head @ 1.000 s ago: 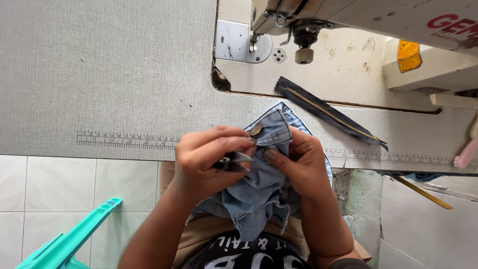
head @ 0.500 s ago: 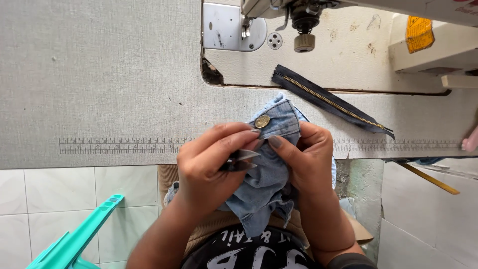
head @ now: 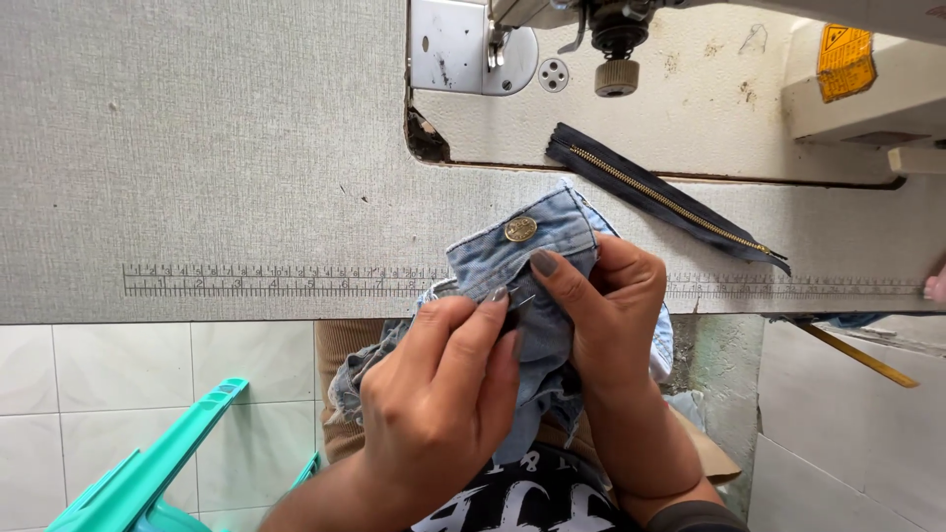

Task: Inspecting the waistband and button area of denim shorts at a sewing workstation

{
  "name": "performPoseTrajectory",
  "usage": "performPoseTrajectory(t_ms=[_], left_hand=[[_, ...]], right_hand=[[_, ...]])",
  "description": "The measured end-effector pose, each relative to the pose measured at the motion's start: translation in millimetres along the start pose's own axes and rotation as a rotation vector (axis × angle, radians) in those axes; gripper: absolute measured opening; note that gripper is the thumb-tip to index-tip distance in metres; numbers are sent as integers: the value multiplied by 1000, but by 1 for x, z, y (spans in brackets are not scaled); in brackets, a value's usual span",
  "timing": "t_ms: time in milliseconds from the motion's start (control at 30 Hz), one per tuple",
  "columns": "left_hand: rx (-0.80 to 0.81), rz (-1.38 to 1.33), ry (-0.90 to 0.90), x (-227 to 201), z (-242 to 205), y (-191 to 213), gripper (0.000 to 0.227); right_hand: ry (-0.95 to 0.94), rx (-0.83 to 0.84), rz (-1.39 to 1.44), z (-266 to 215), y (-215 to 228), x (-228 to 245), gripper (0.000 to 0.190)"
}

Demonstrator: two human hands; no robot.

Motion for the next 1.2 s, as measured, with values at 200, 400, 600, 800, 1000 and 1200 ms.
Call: performPoseTrajectory(t_ms=[200,400,600,800,1000,1200], left_hand=[[-20,40,46,3,1,-7,19],[-65,50,78,5,-2,-9,18],[-175,72,38,5,-8,-15,19],[-157,9,101,6,-12,-16,20],[-174,-28,144,7,-5,-12,19],[-176,-146,144,14,4,-14,14]], right_hand=[[82,3,-45,-7,1,1,18],[127,48,77,-12,0,-3,11],[233,105,33,-17,1,-7,21],[282,26,-66,-17,1,-9,17],[422,-117,-229,-23,1,-1,7],[453,-73,-359,-15,9,0,7]])
Point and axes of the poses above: each hand's wrist, its own z-axis towards the middle knuckle, its own y-axis out of the back of the hand, x = y × z, the point moved 7 cm from there along z, towards the middle knuckle, and after that the axes turned 7 degrees about -y, right-handed, at the moved point
